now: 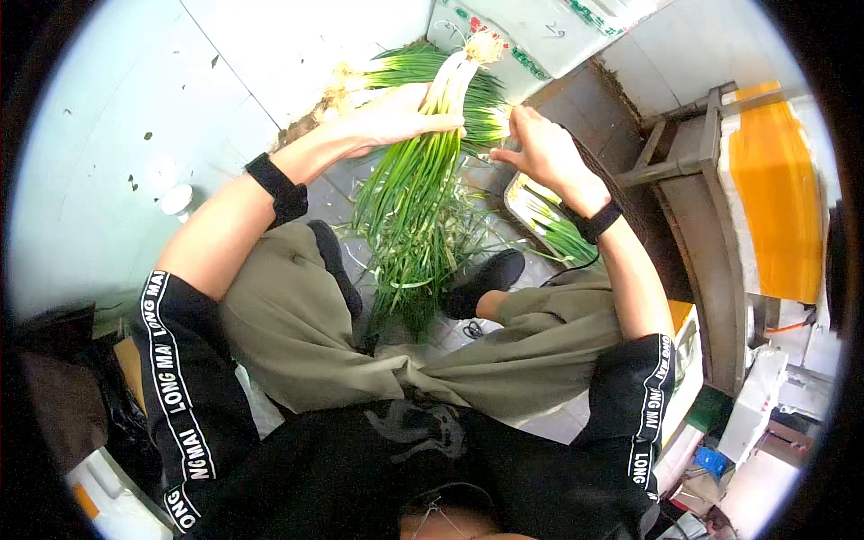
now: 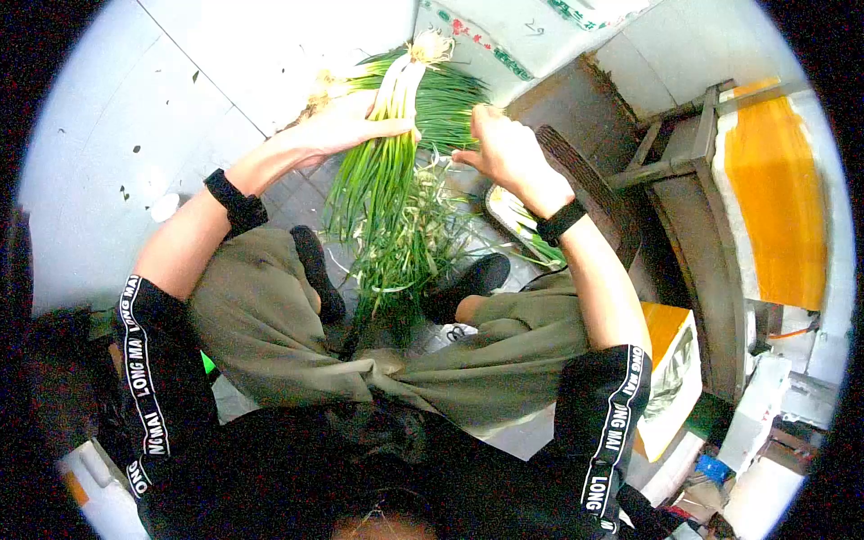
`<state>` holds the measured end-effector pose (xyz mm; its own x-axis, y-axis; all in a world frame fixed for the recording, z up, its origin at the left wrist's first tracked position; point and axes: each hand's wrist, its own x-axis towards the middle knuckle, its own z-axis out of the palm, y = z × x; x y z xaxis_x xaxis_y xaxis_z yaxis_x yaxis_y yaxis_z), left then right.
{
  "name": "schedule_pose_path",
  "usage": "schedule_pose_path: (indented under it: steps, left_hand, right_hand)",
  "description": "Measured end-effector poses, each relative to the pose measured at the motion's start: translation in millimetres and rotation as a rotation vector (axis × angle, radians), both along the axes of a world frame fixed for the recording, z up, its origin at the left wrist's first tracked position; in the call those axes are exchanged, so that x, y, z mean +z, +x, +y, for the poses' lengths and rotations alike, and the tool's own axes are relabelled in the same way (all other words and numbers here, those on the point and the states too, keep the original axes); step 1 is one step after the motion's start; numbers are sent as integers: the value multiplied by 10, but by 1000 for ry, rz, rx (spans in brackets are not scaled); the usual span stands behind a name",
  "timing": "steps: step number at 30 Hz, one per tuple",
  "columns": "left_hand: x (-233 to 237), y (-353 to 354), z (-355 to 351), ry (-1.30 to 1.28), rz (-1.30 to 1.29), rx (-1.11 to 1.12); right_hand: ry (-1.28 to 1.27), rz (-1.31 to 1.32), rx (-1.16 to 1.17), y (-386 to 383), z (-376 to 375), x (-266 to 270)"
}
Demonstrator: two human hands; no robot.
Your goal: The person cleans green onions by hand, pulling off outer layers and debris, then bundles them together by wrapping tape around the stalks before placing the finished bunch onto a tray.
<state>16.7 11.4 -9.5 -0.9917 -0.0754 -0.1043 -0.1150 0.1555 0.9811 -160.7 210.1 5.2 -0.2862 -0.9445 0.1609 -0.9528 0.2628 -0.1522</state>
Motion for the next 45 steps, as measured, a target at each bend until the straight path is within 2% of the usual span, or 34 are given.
schedule_pose_path:
  steps: [2, 6, 9, 14, 19, 21, 23, 24, 25, 26, 27, 28, 29, 30, 31, 33, 36, 40, 41, 43, 45]
  left_hand:
    - [24, -1, -21, 77, -10, 15]
    - [34, 21, -22, 150, 42, 105]
    - [-14, 13, -54, 173, 55, 169]
    - [66, 18, -65, 153, 2, 211]
    - [58, -1, -72, 317, 47, 199]
    - [53, -5, -70, 345, 92, 180]
    - [70, 4, -74, 373, 140, 161]
    - [85, 17, -80, 384, 130, 146]
    - [103, 25, -80, 397, 120, 132]
    - [114, 28, -73, 396, 122, 134]
    - [124, 28, -58, 392, 131, 120]
    - [139, 26, -36, 388, 139, 106]
    - [156, 23, 12, 387, 138, 104]
    - [171, 12, 78, 262, 106, 150]
    - [185, -2, 114, 134, 74, 193]
    - [70, -66, 91, 145, 19, 140]
    - [18, -99, 121, 1, 103, 211]
    - [18, -121, 77, 90, 54, 136]
    - [20, -110, 87, 75, 116, 112]
    - [-4, -98, 90, 66, 172, 86]
    - [-47, -115, 78, 146, 67, 109]
  right_hand:
    - [327, 16, 22, 0, -27, -51]
    - [397, -51, 179, 75, 34, -181]
    - [444, -32, 184, 80, 49, -271]
    - [276, 27, 242, 67, 91, -334]
    - [436, -12, 225, 160, 59, -327]
    - [368, -35, 249, 106, 69, -361]
    - [373, 2, 118, 99, 30, -199]
    - [231, -15, 84, 82, 18, -108]
    - [-48, -57, 61, 87, 7, -52]
    - [-168, -165, 11, 97, -41, 54]
    - [-285, -273, -39, 122, -102, 153]
    - [-284, -272, -39, 164, -148, 197]
    - [-366, -424, -13, 219, -197, 226]
    - [-452, -577, 9, 279, -237, 265]
    - [-410, -588, 17, 363, -257, 350]
    - [-456, -545, 106, 404, -362, 272]
    - [-482, -503, 109, 434, -391, 296]
    - [-481, -457, 141, 387, -383, 277]
    - [-482, -457, 137, 374, -380, 271]
    - [-474, -286, 123, 371, -372, 257]
    - [-463, -256, 92, 387, -359, 275]
